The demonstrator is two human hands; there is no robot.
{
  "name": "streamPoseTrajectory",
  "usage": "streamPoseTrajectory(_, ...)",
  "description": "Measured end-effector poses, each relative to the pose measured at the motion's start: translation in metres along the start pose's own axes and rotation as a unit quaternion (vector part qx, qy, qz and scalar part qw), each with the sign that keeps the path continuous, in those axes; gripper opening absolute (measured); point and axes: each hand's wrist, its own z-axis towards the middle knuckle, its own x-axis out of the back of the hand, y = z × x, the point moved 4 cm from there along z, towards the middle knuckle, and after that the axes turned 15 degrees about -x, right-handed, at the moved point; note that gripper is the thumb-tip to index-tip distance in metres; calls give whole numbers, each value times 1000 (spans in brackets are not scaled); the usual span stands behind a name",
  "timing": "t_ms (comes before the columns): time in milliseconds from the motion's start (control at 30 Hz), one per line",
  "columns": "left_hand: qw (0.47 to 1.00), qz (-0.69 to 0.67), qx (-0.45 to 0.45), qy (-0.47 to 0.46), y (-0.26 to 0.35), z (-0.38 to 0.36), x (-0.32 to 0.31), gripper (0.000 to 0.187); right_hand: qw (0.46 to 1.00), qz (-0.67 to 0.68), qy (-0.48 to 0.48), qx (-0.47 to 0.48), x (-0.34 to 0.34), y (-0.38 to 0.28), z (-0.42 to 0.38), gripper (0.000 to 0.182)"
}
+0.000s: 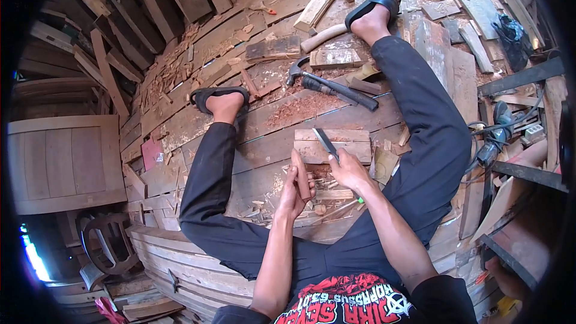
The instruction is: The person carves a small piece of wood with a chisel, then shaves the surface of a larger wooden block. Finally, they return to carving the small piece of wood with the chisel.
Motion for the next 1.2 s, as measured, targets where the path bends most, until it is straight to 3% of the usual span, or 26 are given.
streamPoseTrajectory(100,992,97,-4,-75,-17,14,14,47,999,-15,-31,-6,2,-7,-2,39)
streamPoseTrajectory(200,983,170,0,-65,-30,23,20,50,998,-23,-20,51,-3,-5,-6,41)
streamPoseTrajectory(367,907,395,-123,-81,-30,39,37,55,992,-114,-37,34,-15,6,-13,42)
streamPoseTrajectory(467,810,485,-324,-67,-25,34,22,57,987,-146,-58,29,-21,3,-22,43)
streamPoseTrajectory(500,834,470,-281,-70,-25,35,22,61,988,-147,-36,32,-23,2,-26,44)
streamPoseTrajectory(600,827,502,-241,-82,-5,12,1,50,985,-168,-35,23,-28,1,-28,43)
streamPoseTrajectory(733,805,479,-342,-83,-16,18,9,52,983,-165,-62,54,-37,1,-24,41)
streamPoseTrajectory(933,795,501,-337,-63,-23,23,14,42,970,-221,-67,73,-34,-4,-33,41)
streamPoseTrajectory(1133,809,492,-319,-46,-12,12,-3,38,969,-236,-65,22,-24,-21,-45,43)
streamPoseTrajectory(1200,798,483,-357,-53,-10,9,-9,40,965,-255,-64,19,-23,-24,-47,43)
